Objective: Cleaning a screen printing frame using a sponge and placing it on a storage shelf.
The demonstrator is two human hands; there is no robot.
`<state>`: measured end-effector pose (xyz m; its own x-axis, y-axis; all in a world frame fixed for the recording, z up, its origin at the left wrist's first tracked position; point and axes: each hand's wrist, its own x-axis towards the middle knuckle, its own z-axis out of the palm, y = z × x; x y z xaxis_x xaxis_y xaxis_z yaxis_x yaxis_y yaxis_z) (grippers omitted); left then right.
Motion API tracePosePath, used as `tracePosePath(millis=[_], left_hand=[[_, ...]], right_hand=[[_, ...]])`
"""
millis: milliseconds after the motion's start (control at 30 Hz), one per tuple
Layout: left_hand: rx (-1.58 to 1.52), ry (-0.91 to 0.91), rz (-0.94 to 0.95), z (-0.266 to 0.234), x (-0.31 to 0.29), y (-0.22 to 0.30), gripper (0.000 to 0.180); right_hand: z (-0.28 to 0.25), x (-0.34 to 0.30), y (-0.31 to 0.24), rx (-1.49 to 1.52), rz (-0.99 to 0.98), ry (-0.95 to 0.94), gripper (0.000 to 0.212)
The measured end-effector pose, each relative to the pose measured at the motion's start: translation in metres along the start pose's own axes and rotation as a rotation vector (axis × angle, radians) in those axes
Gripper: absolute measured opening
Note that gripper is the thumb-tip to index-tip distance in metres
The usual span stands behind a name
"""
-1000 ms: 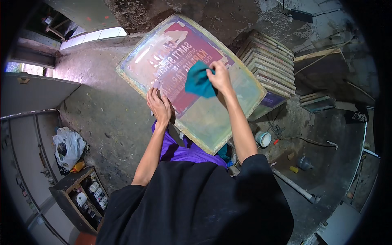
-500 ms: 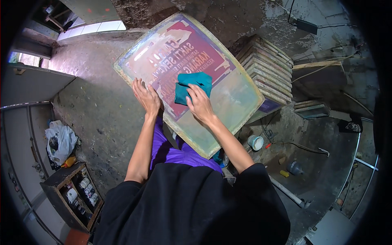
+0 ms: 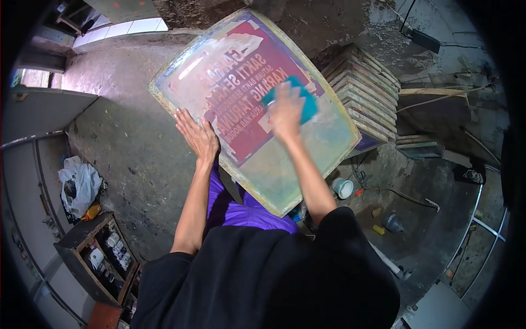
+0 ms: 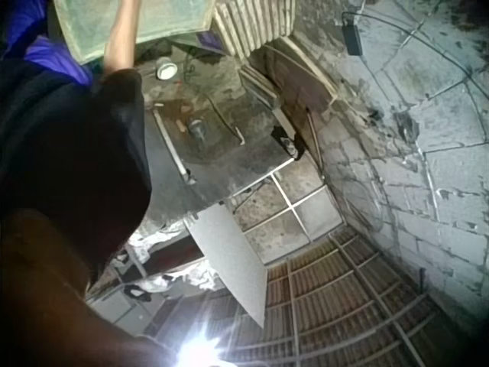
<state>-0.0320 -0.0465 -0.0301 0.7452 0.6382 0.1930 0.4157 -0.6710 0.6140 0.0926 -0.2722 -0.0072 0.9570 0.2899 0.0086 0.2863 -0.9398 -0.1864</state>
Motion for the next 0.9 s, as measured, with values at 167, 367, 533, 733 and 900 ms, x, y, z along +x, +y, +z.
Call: tracePosePath(millis=[167,367,533,733,900], left_hand=[[0.013,-0.025,-0.026,0.001,0.002,-0.001,0.073],[-0.07,-0.011,-0.041,-0.002,0.0,0.009,0.072],[-0.234,0.084,-0.055,0.0,0.003,0.006,0.074],[-0.218,0.053,-0.068,-0.007,-0.004,-0.009,0.075],[-0.206,0.043,-0.087,-0.002,0.003,0.003,0.08]], right_hand=[[0.006,-0.1,-0.063,0.33,-0.662,-0.245,0.068],[-0.012,0.045,0.091,0.058,0.059,0.176,0.061],[0.026,-0.084,-0.056,0.113,-0.627,-0.153,0.067],[-0.003,0.018,0.002,0.113,-0.539,-0.278,0.054],[0.015,0.081,0.014,0.028,-0.256,0.127,0.055]])
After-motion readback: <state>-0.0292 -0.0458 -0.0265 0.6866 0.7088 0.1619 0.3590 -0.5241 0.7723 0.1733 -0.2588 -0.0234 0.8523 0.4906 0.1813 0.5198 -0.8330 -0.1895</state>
